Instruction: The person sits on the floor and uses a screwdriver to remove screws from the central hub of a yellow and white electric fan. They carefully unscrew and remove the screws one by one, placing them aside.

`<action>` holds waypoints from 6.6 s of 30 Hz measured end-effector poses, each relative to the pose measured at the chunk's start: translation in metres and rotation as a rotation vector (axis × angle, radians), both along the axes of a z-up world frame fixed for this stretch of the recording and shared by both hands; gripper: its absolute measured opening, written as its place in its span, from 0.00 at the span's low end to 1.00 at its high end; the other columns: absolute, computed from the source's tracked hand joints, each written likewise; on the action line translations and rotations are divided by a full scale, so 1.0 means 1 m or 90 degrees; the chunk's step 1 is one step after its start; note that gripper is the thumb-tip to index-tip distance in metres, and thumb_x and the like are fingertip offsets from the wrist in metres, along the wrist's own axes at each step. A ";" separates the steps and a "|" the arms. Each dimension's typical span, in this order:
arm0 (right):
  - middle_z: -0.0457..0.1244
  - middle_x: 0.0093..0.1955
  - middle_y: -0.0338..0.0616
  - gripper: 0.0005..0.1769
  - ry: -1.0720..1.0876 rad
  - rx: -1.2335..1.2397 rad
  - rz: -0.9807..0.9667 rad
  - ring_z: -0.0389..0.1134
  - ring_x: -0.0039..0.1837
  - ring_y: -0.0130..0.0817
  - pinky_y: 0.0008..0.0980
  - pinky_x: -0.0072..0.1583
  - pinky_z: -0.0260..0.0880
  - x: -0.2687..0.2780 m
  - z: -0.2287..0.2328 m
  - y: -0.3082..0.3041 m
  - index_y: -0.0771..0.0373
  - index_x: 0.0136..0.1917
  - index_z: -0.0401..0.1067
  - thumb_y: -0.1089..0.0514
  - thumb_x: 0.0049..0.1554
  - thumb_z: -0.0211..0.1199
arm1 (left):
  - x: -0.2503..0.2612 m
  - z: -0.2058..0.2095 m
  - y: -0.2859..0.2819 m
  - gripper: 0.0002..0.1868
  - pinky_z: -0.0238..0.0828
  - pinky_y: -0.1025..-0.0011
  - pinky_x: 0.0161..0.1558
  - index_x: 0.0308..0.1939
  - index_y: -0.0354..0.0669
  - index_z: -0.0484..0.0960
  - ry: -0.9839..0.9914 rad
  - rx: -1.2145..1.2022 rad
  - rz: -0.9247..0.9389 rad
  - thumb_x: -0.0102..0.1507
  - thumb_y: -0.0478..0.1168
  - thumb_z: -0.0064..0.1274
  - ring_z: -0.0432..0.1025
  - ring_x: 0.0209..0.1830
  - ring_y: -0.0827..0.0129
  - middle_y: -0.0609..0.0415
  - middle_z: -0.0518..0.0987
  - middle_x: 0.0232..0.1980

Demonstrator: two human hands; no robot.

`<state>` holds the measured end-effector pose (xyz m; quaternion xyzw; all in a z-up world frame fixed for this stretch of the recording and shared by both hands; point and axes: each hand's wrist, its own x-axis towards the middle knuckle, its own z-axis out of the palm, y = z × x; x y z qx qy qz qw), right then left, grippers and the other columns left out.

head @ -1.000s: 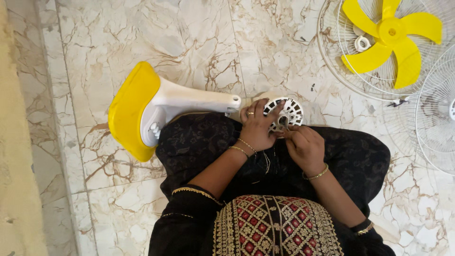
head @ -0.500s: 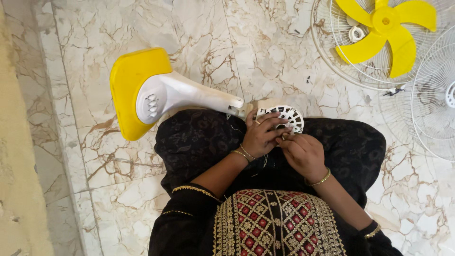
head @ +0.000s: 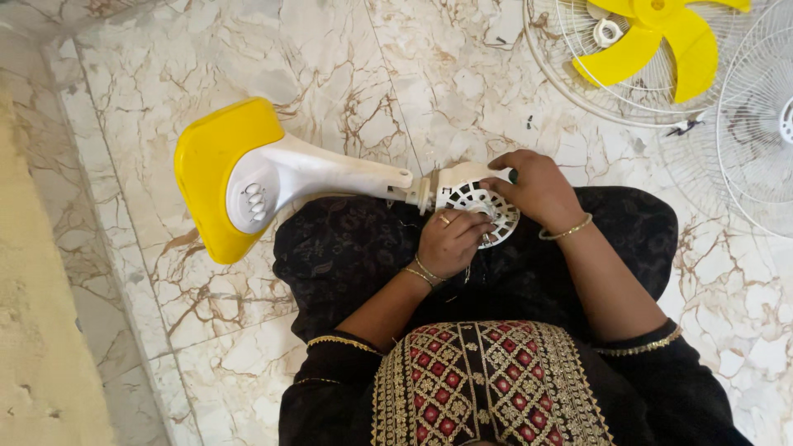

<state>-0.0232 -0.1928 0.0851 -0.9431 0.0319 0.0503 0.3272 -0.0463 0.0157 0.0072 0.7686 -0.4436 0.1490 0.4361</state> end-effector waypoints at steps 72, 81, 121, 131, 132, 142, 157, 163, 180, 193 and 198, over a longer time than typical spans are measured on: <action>0.52 0.68 0.64 0.47 -0.037 0.014 0.031 0.66 0.57 0.66 0.50 0.55 0.72 -0.024 -0.045 0.030 0.68 0.75 0.51 0.61 0.48 0.72 | 0.023 -0.023 -0.004 0.08 0.77 0.68 0.61 0.48 0.36 0.85 0.432 -0.279 0.109 0.66 0.29 0.58 0.78 0.63 0.63 0.48 0.85 0.53; 0.53 0.67 0.60 0.45 -0.059 0.024 0.030 0.67 0.55 0.65 0.52 0.54 0.71 0.008 -0.049 0.043 0.66 0.72 0.53 0.58 0.48 0.74 | 0.044 -0.001 0.003 0.11 0.73 0.66 0.57 0.47 0.41 0.85 0.264 -0.242 0.275 0.62 0.29 0.61 0.79 0.54 0.60 0.48 0.83 0.52; 0.59 0.73 0.56 0.47 -0.187 -0.106 -0.077 0.71 0.53 0.59 0.50 0.47 0.73 0.018 -0.083 0.075 0.66 0.76 0.52 0.56 0.50 0.71 | 0.073 -0.033 0.009 0.23 0.73 0.51 0.37 0.32 0.43 0.85 0.241 0.116 0.374 0.70 0.54 0.45 0.77 0.34 0.46 0.43 0.81 0.33; 0.64 0.67 0.54 0.47 -0.114 0.000 -0.130 0.70 0.59 0.55 0.47 0.56 0.72 0.053 -0.075 0.058 0.63 0.71 0.60 0.55 0.43 0.78 | 0.090 -0.048 -0.014 0.25 0.73 0.49 0.41 0.34 0.44 0.86 0.358 0.051 0.430 0.68 0.56 0.41 0.77 0.38 0.42 0.39 0.82 0.36; 0.65 0.65 0.55 0.48 -0.086 0.034 -0.128 0.70 0.60 0.54 0.45 0.58 0.72 0.061 -0.072 0.050 0.63 0.70 0.61 0.56 0.40 0.79 | 0.093 -0.052 -0.018 0.25 0.73 0.49 0.42 0.32 0.44 0.86 0.374 0.049 0.441 0.68 0.57 0.41 0.77 0.38 0.42 0.39 0.82 0.36; 0.64 0.69 0.51 0.45 -0.159 -0.086 -0.126 0.70 0.59 0.56 0.50 0.55 0.71 0.068 -0.078 0.054 0.58 0.72 0.62 0.56 0.44 0.76 | 0.109 -0.092 -0.030 0.21 0.71 0.51 0.46 0.37 0.37 0.83 0.345 -0.066 0.407 0.69 0.52 0.45 0.76 0.42 0.41 0.36 0.81 0.39; 0.67 0.39 0.46 0.56 0.130 0.374 -0.240 0.58 0.30 0.27 0.28 0.31 0.58 0.064 -0.109 0.019 0.75 0.74 0.60 0.49 0.41 0.80 | 0.100 -0.094 -0.030 0.21 0.70 0.48 0.46 0.37 0.37 0.82 0.328 -0.015 0.391 0.70 0.51 0.43 0.74 0.43 0.39 0.36 0.80 0.42; 0.68 0.44 0.47 0.52 0.182 0.547 -0.264 0.56 0.28 0.23 0.27 0.30 0.57 0.059 -0.122 0.001 0.69 0.78 0.56 0.49 0.48 0.75 | 0.088 -0.099 -0.034 0.18 0.64 0.47 0.61 0.43 0.37 0.87 0.261 -0.022 0.466 0.66 0.48 0.48 0.66 0.59 0.33 0.34 0.69 0.58; 0.71 0.56 0.49 0.41 0.137 -0.263 -0.044 0.72 0.57 0.49 0.47 0.54 0.73 0.131 -0.023 0.063 0.53 0.64 0.77 0.26 0.47 0.69 | 0.091 -0.067 -0.029 0.17 0.72 0.54 0.57 0.40 0.32 0.85 0.340 -0.086 0.433 0.67 0.46 0.51 0.74 0.52 0.37 0.30 0.60 0.71; 0.70 0.55 0.53 0.39 -0.042 0.002 -0.070 0.73 0.53 0.45 0.40 0.55 0.72 0.121 -0.054 0.030 0.63 0.62 0.77 0.36 0.46 0.77 | 0.096 -0.058 -0.024 0.17 0.74 0.56 0.52 0.44 0.33 0.85 0.344 -0.060 0.412 0.67 0.45 0.50 0.77 0.50 0.45 0.41 0.66 0.70; 0.70 0.45 0.43 0.17 -0.215 0.301 -0.252 0.64 0.37 0.27 0.27 0.39 0.64 0.087 -0.049 0.010 0.65 0.56 0.78 0.50 0.62 0.71 | 0.097 -0.062 -0.023 0.17 0.74 0.55 0.53 0.42 0.34 0.86 0.327 -0.055 0.404 0.67 0.46 0.50 0.76 0.50 0.44 0.40 0.66 0.69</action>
